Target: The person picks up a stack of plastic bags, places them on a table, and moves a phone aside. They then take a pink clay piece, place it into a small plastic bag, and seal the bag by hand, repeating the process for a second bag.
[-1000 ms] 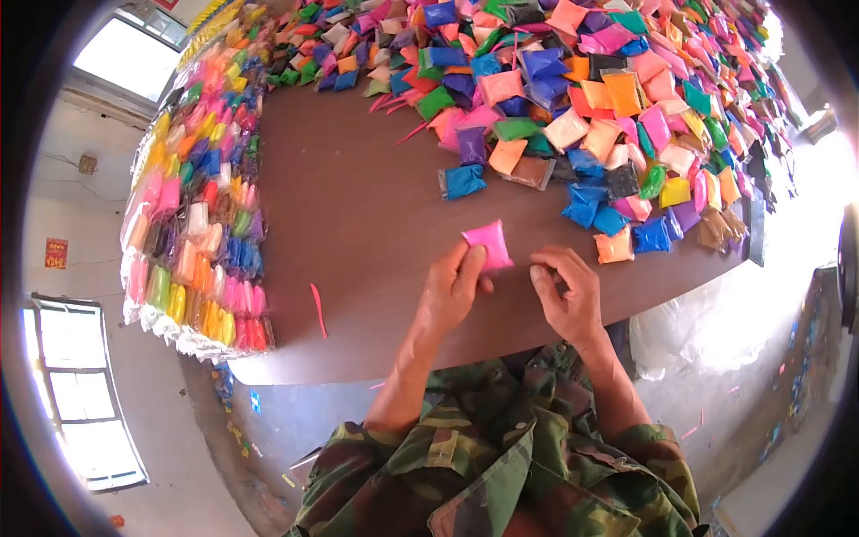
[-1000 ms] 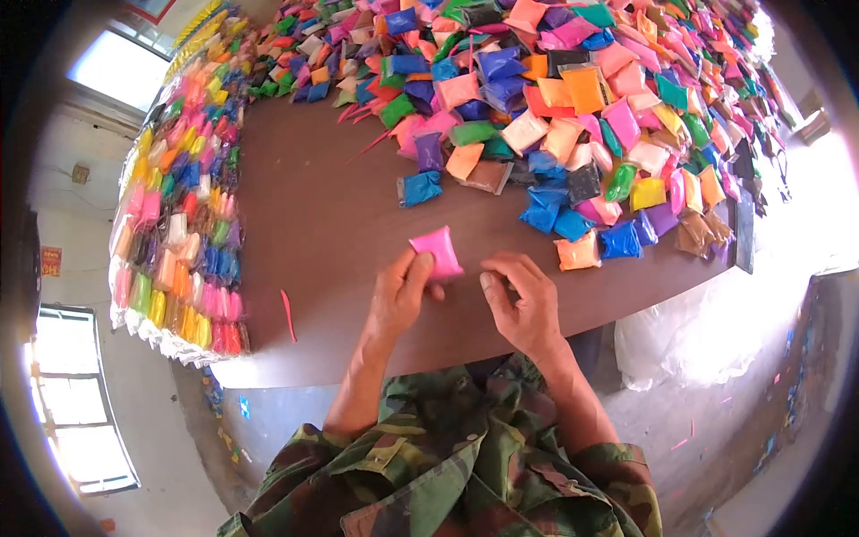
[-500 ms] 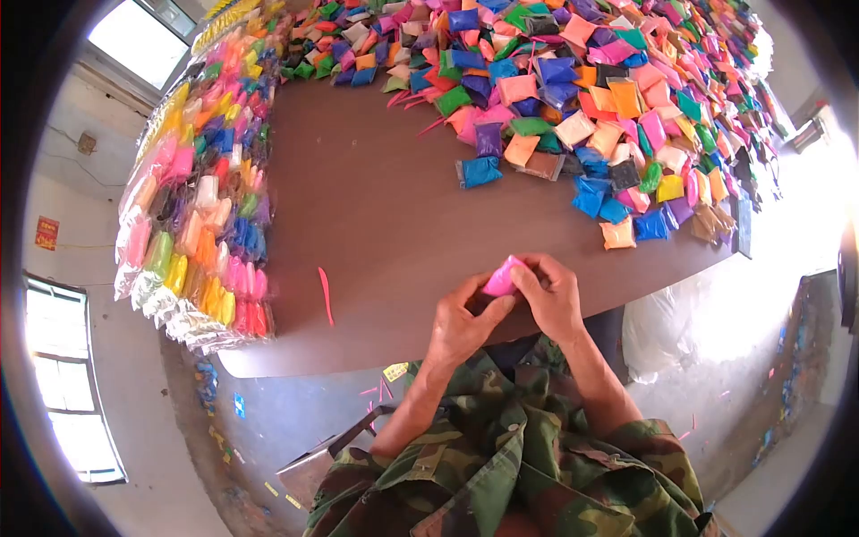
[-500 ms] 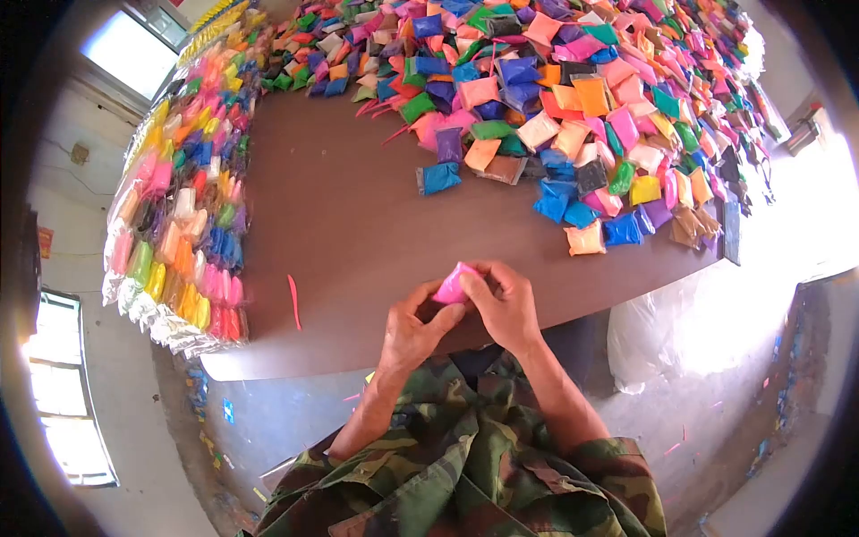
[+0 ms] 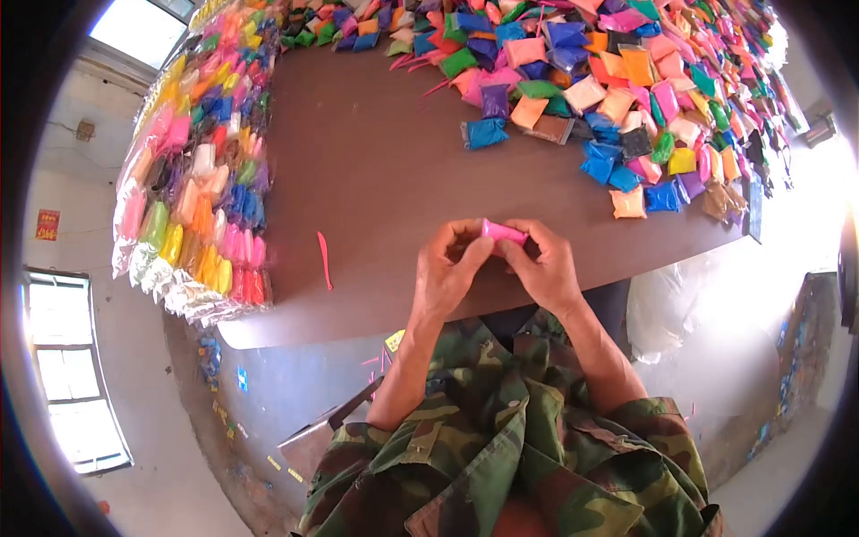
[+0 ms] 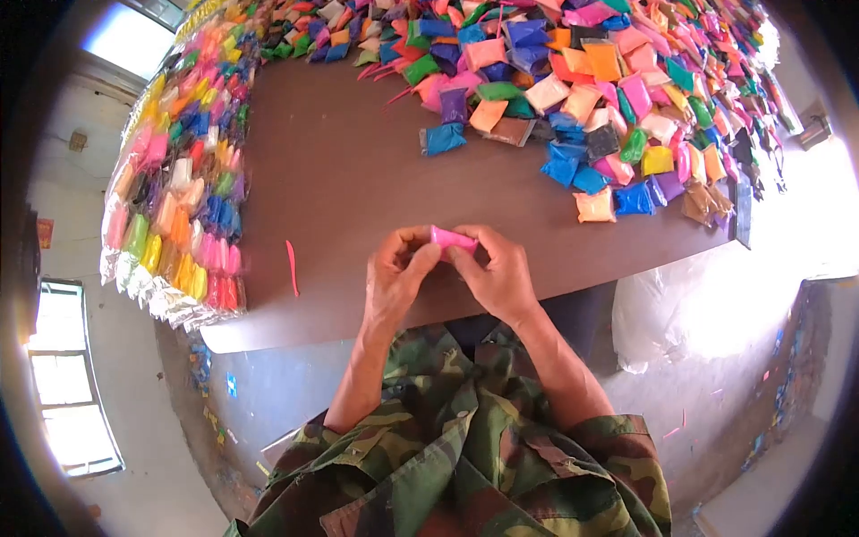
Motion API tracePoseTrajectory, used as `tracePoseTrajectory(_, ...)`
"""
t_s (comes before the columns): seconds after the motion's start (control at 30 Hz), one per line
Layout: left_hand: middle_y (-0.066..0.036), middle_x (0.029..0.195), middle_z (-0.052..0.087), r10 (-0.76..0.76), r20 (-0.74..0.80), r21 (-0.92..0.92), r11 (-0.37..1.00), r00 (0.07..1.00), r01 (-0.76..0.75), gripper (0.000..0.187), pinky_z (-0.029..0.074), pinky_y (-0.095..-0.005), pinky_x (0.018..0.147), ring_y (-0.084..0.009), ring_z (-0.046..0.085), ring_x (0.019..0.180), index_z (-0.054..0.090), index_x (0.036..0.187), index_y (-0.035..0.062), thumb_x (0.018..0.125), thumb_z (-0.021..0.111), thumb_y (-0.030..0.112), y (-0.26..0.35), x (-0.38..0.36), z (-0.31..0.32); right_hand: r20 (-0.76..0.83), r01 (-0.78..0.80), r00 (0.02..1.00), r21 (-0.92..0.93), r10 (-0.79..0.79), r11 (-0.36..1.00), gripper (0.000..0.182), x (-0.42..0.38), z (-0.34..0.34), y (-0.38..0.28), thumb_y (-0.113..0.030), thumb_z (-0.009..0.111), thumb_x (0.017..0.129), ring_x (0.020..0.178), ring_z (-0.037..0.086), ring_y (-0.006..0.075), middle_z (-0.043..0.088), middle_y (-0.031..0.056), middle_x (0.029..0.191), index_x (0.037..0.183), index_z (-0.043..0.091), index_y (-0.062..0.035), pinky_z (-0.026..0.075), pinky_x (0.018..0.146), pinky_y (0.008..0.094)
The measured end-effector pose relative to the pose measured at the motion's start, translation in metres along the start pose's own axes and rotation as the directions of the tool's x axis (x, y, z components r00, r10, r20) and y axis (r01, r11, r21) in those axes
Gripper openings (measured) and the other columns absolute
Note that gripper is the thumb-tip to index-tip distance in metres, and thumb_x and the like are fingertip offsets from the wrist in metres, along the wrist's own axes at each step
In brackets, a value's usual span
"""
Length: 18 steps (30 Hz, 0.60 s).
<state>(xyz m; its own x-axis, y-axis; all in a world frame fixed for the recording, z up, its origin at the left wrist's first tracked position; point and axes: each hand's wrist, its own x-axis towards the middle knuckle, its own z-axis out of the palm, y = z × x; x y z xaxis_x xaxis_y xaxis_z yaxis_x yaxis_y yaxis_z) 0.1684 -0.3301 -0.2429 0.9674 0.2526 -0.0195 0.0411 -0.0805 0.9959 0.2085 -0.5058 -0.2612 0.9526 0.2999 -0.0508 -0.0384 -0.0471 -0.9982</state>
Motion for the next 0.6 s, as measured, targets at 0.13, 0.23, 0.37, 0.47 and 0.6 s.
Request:
tracePoseTrajectory(0.13,-0.004,0.099,0.077,-0.086,0.082,-0.113,0.989,0.993,0.095,0.021,0.056,-0.0267,0.086,-0.0099,0.07,0.092,0.072,0.115,-0.0023,0.098,0.077,0.008,-0.009,0.005,-0.002,-0.023,0.057,0.998,0.041,-0.056,0.998,0.026,0.001,0.002,0.0,-0.011,0.078,0.095,0.086,0.071,0.0119,0.078,0.008,0.1,0.118,0.074,0.0012,0.057,0.073,0.0285)
tracePoseTrajectory(0.23,-0.004,0.099,0.077,-0.094,0.108,-0.16,0.981,0.99,0.11,0.02,0.056,-0.0261,0.084,-0.009,0.069,0.09,0.072,0.115,-0.0021,0.098,0.077,0.006,-0.016,0.006,-0.002,-0.008,0.151,0.988,-0.054,-0.152,0.987,0.025,0.0,0.0,0.002,-0.009,0.076,0.097,0.086,0.07,0.0112,0.077,0.0072,0.099,0.12,0.073,0.0018,0.057,0.071,0.0273)
tracePoseTrajectory(0.37,-0.002,0.097,0.076,-0.093,0.08,-0.132,0.986,0.993,0.103,0.017,0.056,-0.0255,0.081,-0.0081,0.069,0.087,0.072,0.111,-0.0018,0.098,0.078,0.007,-0.018,0.01,-0.001,-0.013,0.091,0.996,0.051,-0.091,0.995,0.024,-0.001,0.002,-0.001,-0.007,0.073,0.099,0.086,0.07,0.0109,0.076,0.0063,0.097,0.122,0.072,0.0027,0.057,0.07,0.0267)
tracePoseTrajectory(0.47,-0.001,0.095,0.076,-0.066,0.063,-0.118,0.99,0.996,0.073,0.015,0.055,-0.0251,0.08,-0.0074,0.067,0.088,0.074,0.11,-0.0012,0.098,0.078,0.007,-0.017,0.013,-0.001,0.005,-0.015,1.0,0.099,0.015,0.995,0.025,0.001,0.0,-0.01,-0.007,0.073,0.099,0.085,0.07,0.011,0.074,0.0057,0.094,0.123,0.072,0.0027,0.057,0.069,0.0276)
tracePoseTrajectory(0.6,-0.001,0.093,0.075,-0.115,0.109,-0.178,0.975,0.987,0.133,0.016,0.055,-0.0247,0.08,-0.007,0.066,0.089,0.075,0.11,-0.0006,0.099,0.078,0.011,0.004,0.014,-0.001,0.02,-0.014,1.0,0.064,0.012,0.998,0.024,0.001,-0.002,-0.006,-0.007,0.073,0.099,0.083,0.071,0.0116,0.076,0.0085,0.093,0.12,0.073,0.0022,0.057,0.067,0.0287)
